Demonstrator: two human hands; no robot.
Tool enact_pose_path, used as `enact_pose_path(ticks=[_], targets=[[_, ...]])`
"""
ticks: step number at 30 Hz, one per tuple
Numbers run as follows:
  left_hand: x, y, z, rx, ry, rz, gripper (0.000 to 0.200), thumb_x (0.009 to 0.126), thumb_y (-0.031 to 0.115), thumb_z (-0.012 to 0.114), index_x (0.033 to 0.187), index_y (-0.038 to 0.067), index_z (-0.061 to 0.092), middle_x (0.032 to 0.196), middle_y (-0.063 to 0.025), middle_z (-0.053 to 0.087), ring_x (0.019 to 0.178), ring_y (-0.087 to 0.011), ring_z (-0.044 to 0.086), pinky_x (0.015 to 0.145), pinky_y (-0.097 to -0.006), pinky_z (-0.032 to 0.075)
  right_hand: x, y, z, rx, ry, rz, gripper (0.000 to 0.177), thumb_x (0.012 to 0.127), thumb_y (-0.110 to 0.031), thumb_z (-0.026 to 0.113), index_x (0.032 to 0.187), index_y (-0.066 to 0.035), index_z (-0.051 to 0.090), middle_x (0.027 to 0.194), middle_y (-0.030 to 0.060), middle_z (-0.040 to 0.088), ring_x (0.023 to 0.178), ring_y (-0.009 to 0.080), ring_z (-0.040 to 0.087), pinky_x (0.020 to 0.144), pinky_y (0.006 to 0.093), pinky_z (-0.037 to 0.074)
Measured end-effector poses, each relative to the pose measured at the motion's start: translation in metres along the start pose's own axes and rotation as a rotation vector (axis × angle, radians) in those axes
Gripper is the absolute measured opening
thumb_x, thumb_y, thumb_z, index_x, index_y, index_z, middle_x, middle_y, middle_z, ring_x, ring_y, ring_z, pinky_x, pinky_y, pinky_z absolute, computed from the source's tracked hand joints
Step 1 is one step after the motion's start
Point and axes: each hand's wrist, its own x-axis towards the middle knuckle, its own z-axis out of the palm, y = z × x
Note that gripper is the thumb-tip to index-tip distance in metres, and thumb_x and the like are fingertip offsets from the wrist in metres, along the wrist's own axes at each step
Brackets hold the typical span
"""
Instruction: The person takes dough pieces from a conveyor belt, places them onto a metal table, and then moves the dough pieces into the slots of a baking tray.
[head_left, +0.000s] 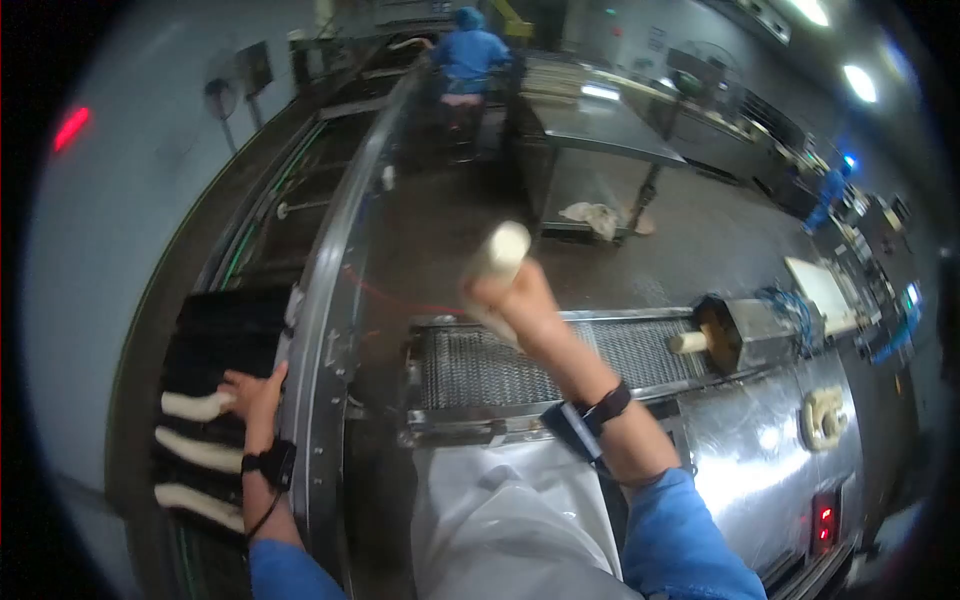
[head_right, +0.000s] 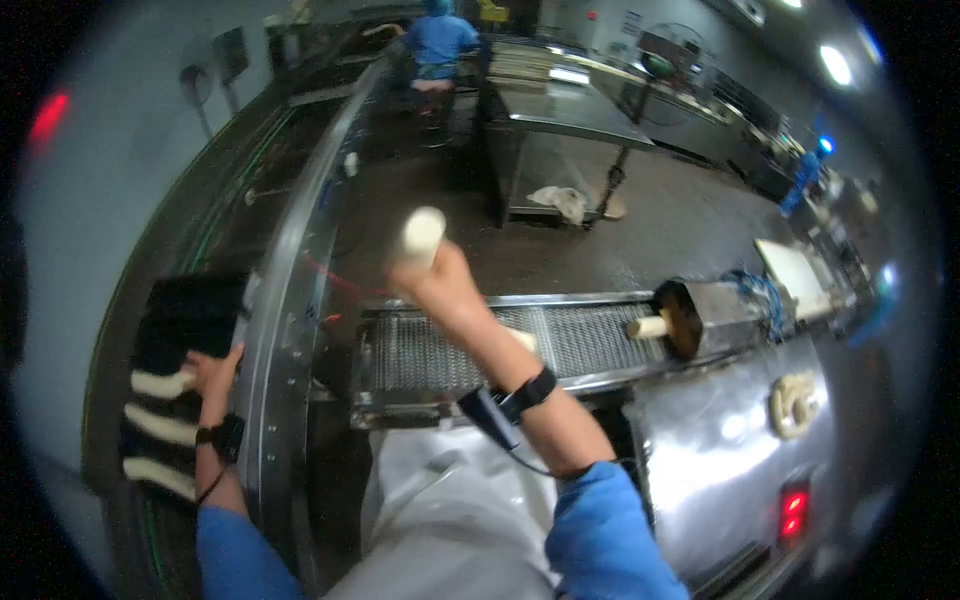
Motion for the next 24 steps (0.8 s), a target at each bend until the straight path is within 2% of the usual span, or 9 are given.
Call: enact_pose_path(ticks=[2, 5, 8, 10, 15, 19, 20, 21, 24], targets=[[0.003, -0.004, 0.011, -0.035, 0.068, 0.041, 0.125, 0.060, 0.065, 0.077, 0.138, -0.015, 0.021, 0.144, -0.0392, 0.022, 0.136, -0.0499, 0.021, 0.110, -0.0587, 0.018, 0.016, -0.051, 0.025, 0.238, -0.087, -0.079, 0.026, 0.081, -0.012, 0.068, 0.105, -0.004, 0.061, 0.092, 0.0051, 0.065, 0.083, 0.0136, 0.061, 0.070, 0.0271, 0.050], [0.003, -0.007, 0.012, -0.098, 0.152, 0.091, 0.116, 0.056, 0.063, 0.080, 0.131, -0.011, 0.033, 0.130, -0.0325, 0.038, 0.123, -0.0459, 0.037, 0.104, -0.0573, 0.027, 0.031, -0.092, 0.061, 0.518, -0.519, -0.171, 0.062, 0.085, -0.015, 0.069, 0.137, -0.001, 0.040, 0.127, 0.0168, 0.053, 0.116, 0.0231, 0.056, 0.098, 0.0346, 0.049], [-0.025, 0.013, -0.029, -0.081, 0.011, -0.010, 0.125, 0.060, 0.063, 0.076, 0.141, -0.014, 0.019, 0.141, -0.0390, 0.024, 0.134, -0.0520, 0.020, 0.111, -0.0580, 0.017, 0.029, -0.086, 0.090, 0.567, -0.633, -0.119, 0.075, 0.086, -0.007, 0.066, 0.148, -0.005, 0.024, 0.144, 0.0223, 0.037, 0.130, 0.0287, 0.044, 0.104, 0.0377, 0.044], [-0.035, 0.018, -0.045, -0.097, -0.026, -0.012, 0.125, 0.062, 0.062, 0.075, 0.142, -0.015, 0.016, 0.143, -0.0403, 0.019, 0.137, -0.0525, 0.013, 0.112, -0.0579, 0.012, 0.033, -0.071, 0.093, 0.346, -0.633, -0.213, 0.079, 0.084, -0.011, 0.067, 0.149, -0.005, 0.021, 0.149, 0.0249, 0.027, 0.134, 0.0390, 0.037, 0.105, 0.0456, 0.041], [-0.033, 0.006, -0.045, -0.148, -0.080, 0.059, 0.122, 0.069, 0.059, 0.073, 0.141, -0.018, 0.012, 0.145, -0.0426, 0.010, 0.139, -0.0546, 0.004, 0.113, -0.0580, 0.004, 0.027, 0.024, 0.020, -0.174, -0.511, 0.017, 0.083, 0.078, 0.006, 0.063, 0.149, -0.007, 0.023, 0.151, 0.0189, 0.030, 0.139, 0.0311, 0.031, 0.112, 0.0408, 0.032], [-0.035, 0.006, -0.052, -0.148, -0.142, 0.017, 0.125, 0.068, 0.060, 0.073, 0.143, -0.016, 0.007, 0.145, -0.0440, 0.003, 0.135, -0.0603, 0.000, 0.112, -0.0595, 0.007, -0.002, 0.127, -0.117, -1.219, -0.289, 0.043, 0.080, 0.071, -0.004, 0.070, 0.142, -0.005, 0.035, 0.142, 0.0198, 0.041, 0.134, 0.0380, 0.035, 0.110, 0.0417, 0.033], [-0.028, -0.001, -0.036, -0.133, -0.098, 0.005, 0.118, 0.069, 0.061, 0.072, 0.148, -0.004, 0.013, 0.144, -0.0459, 0.002, 0.135, -0.0611, 0.000, 0.111, -0.0616, 0.008, -0.018, 0.135, -0.143, -1.422, -0.179, 0.122, 0.075, 0.070, -0.003, 0.069, 0.138, -0.003, 0.039, 0.141, 0.0203, 0.042, 0.132, 0.0385, 0.037, 0.108, 0.0458, 0.035], [-0.031, 0.002, -0.041, -0.131, -0.100, 0.009, 0.118, 0.069, 0.061, 0.072, 0.148, -0.004, 0.013, 0.144, -0.0459, 0.002, 0.135, -0.0611, 0.000, 0.111, -0.0616, 0.008, -0.033, 0.142, -0.168, -1.622, -0.064, 0.203, 0.069, 0.069, -0.001, 0.069, 0.133, -0.002, 0.043, 0.139, 0.0209, 0.043, 0.131, 0.0390, 0.039, 0.105, 0.0500, 0.037], [-0.041, 0.006, -0.054, -0.163, -0.130, 0.100, 0.103, 0.070, 0.063, 0.070, 0.149, 0.013, 0.027, 0.143, -0.0471, 0.003, 0.134, -0.0632, 0.000, 0.109, -0.0638, 0.009, -0.069, 0.166, -0.253, -1.551, 0.073, 0.584, 0.045, 0.075, -0.010, 0.064, 0.118, -0.004, 0.053, 0.130, 0.0190, 0.050, 0.125, 0.0383, 0.044, 0.098, 0.0523, 0.042]])
